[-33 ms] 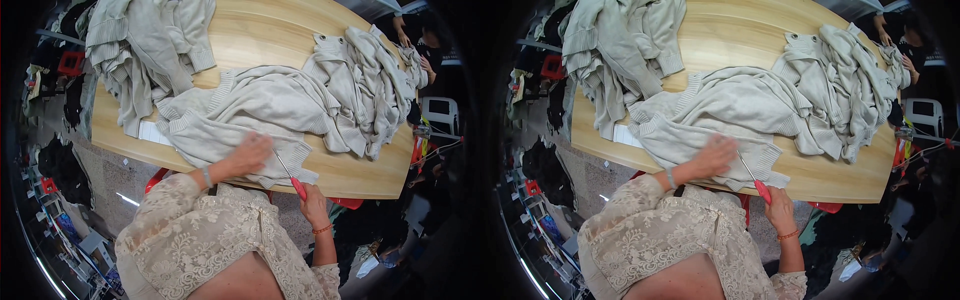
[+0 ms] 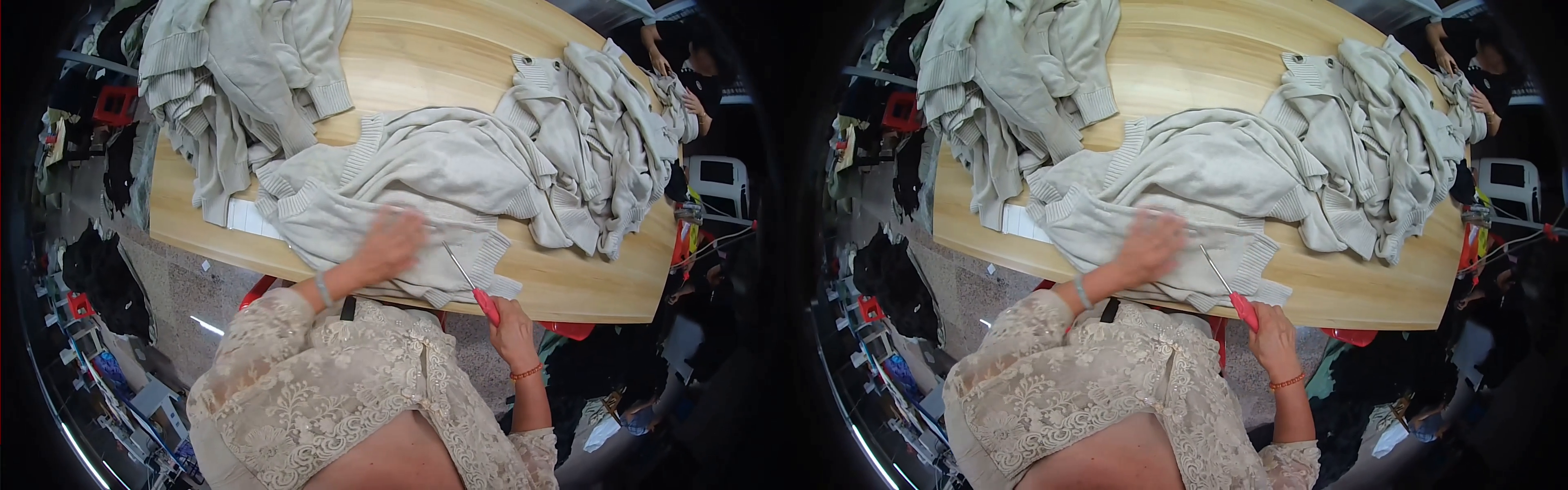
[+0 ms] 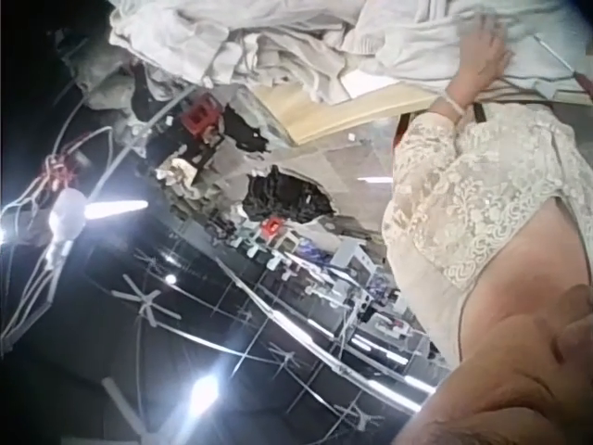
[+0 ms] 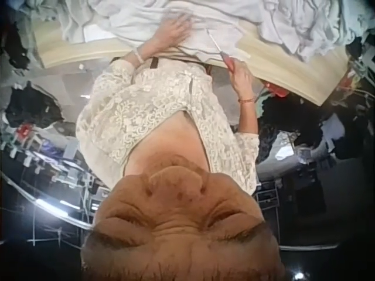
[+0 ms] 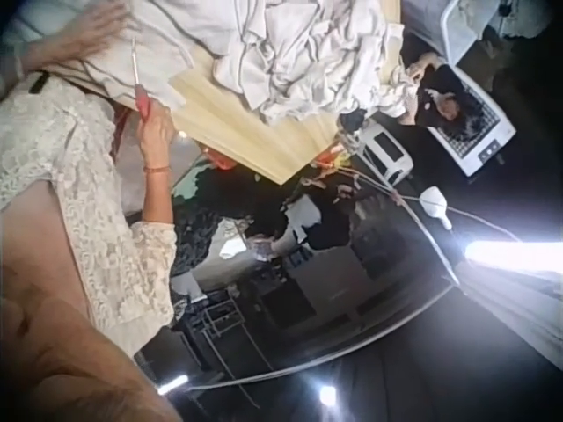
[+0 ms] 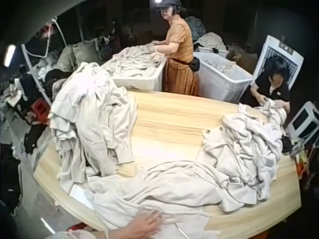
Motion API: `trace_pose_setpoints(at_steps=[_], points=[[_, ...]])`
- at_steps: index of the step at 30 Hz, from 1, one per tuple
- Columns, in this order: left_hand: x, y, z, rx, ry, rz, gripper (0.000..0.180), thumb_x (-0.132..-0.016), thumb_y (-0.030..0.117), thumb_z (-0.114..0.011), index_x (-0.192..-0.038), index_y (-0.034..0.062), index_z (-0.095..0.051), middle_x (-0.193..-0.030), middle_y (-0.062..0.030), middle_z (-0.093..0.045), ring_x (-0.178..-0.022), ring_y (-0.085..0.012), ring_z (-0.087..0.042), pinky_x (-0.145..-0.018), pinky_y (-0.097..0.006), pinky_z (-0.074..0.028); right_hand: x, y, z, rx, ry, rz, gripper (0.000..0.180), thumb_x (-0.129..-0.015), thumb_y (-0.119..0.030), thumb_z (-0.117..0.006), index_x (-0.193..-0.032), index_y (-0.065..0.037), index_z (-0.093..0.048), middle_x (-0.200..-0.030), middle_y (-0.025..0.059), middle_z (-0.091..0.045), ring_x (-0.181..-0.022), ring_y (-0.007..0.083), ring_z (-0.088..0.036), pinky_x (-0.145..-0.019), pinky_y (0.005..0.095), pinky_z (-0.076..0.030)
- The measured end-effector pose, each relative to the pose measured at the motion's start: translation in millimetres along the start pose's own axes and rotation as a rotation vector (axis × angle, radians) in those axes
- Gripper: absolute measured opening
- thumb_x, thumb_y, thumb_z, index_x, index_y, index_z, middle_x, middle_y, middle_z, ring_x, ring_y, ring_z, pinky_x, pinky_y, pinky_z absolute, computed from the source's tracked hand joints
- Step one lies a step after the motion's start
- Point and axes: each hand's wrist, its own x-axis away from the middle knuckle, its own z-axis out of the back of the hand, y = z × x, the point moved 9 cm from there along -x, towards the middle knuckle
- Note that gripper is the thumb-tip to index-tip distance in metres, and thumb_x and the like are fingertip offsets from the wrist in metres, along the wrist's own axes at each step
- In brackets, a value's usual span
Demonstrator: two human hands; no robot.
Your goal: Trimming loose threads from sweaters using scissors.
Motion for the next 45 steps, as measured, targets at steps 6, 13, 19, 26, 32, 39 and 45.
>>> trace_pose_setpoints(at_steps=[6, 13, 19, 26, 32, 39, 45], points=[[57.8, -83.2, 42.7, -0.143, 0.013, 0.180, 0.067, -0.082, 0.037, -0.069, -0.141, 0.0154, -0.045, -0.156, -0.0088, -0.028, -0.144, -0.0350, -0.022, -0.109, -0.071, -0.008, -40.2, -76.7, -13.3, 0.120, -0.129, 0.074, 0.021, -0.078, -0.012, -0.067, -0.096, -0.007, -0.059, -0.075, 0.0153, -0.063, -0.076, 0.0356, -0.062, -0.068, 0.0468, -0.050], [73.3, -114.3, 43.8, 0.370, 0.176, 0.249, 0.067, -0.085, 0.023, -0.065, -0.145, 0.0082, -0.038, -0.151, -0.0151, -0.035, -0.142, -0.0326, -0.029, -0.115, -0.056, -0.013, -87.4, -175.7, -46.1, 0.051, -0.144, 0.290, 0.018, -0.086, -0.020, -0.062, -0.088, -0.004, -0.055, -0.066, 0.0177, -0.062, -0.066, 0.0365, -0.064, -0.060, 0.0471, -0.049], [110.8, -181.1, 29.9, 1.329, 0.640, 0.629, 0.048, -0.100, 0.006, -0.043, -0.145, -0.0005, -0.030, -0.125, -0.0146, -0.055, -0.114, -0.0222, -0.058, -0.104, -0.033, -0.041, -81.8, -178.9, -50.3, 0.060, -0.175, 0.230, 0.019, -0.087, -0.021, -0.061, -0.087, -0.002, -0.056, -0.066, 0.0181, -0.063, -0.066, 0.0379, -0.064, -0.059, 0.0478, -0.049], [101.2, -198.7, 32.2, 1.173, 0.420, 0.794, 0.024, -0.099, 0.014, -0.052, -0.119, 0.0020, -0.059, -0.104, -0.0067, -0.062, -0.083, -0.0102, -0.060, -0.076, -0.027, -0.054, -90.1, -147.7, -47.5, -0.209, 0.005, 0.216, 0.020, -0.085, -0.026, -0.064, -0.089, -0.007, -0.063, -0.073, 0.0175, -0.066, -0.072, 0.0396, -0.065, -0.068, 0.0489, -0.050], [-14.1, -211.5, 105.4, 0.452, 0.462, 0.589, 0.021, -0.089, 0.007, -0.061, -0.109, 0.0026, -0.063, -0.097, -0.0096, -0.060, -0.077, -0.0169, -0.058, -0.065, -0.027, -0.048, -124.3, 16.1, 63.1, -0.178, 0.478, -0.257, 0.037, -0.087, -0.040, -0.065, -0.077, -0.004, -0.064, -0.072, 0.0207, -0.064, -0.070, 0.0408, -0.063, -0.063, 0.0496, -0.049], [-91.9, -247.4, 38.4, 0.003, 0.109, 0.622, 0.046, -0.071, 0.011, -0.074, -0.114, 0.0059, -0.059, -0.108, -0.0188, -0.055, -0.102, -0.0372, -0.054, -0.092, -0.044, -0.046, -217.7, 79.2, 92.8, 0.079, 0.620, -0.157, 0.029, -0.082, -0.027, -0.068, -0.095, -0.004, -0.058, -0.102, 0.0210, -0.064, -0.092, 0.0400, -0.063, -0.078, 0.0496, -0.051], [-87.5, -256.0, 102.5, -0.011, 0.259, 0.633, 0.020, -0.077, 0.002, -0.062, -0.096, 0.0029, -0.060, -0.095, -0.0171, -0.057, -0.090, -0.0348, -0.058, -0.080, -0.042, -0.047, -237.7, 103.5, 100.9, -0.002, 0.589, -0.120, 0.022, -0.085, -0.024, -0.062, -0.094, -0.004, -0.062, -0.089, 0.0208, -0.066, -0.082, 0.0409, -0.063, -0.074, 0.0500, -0.050]])
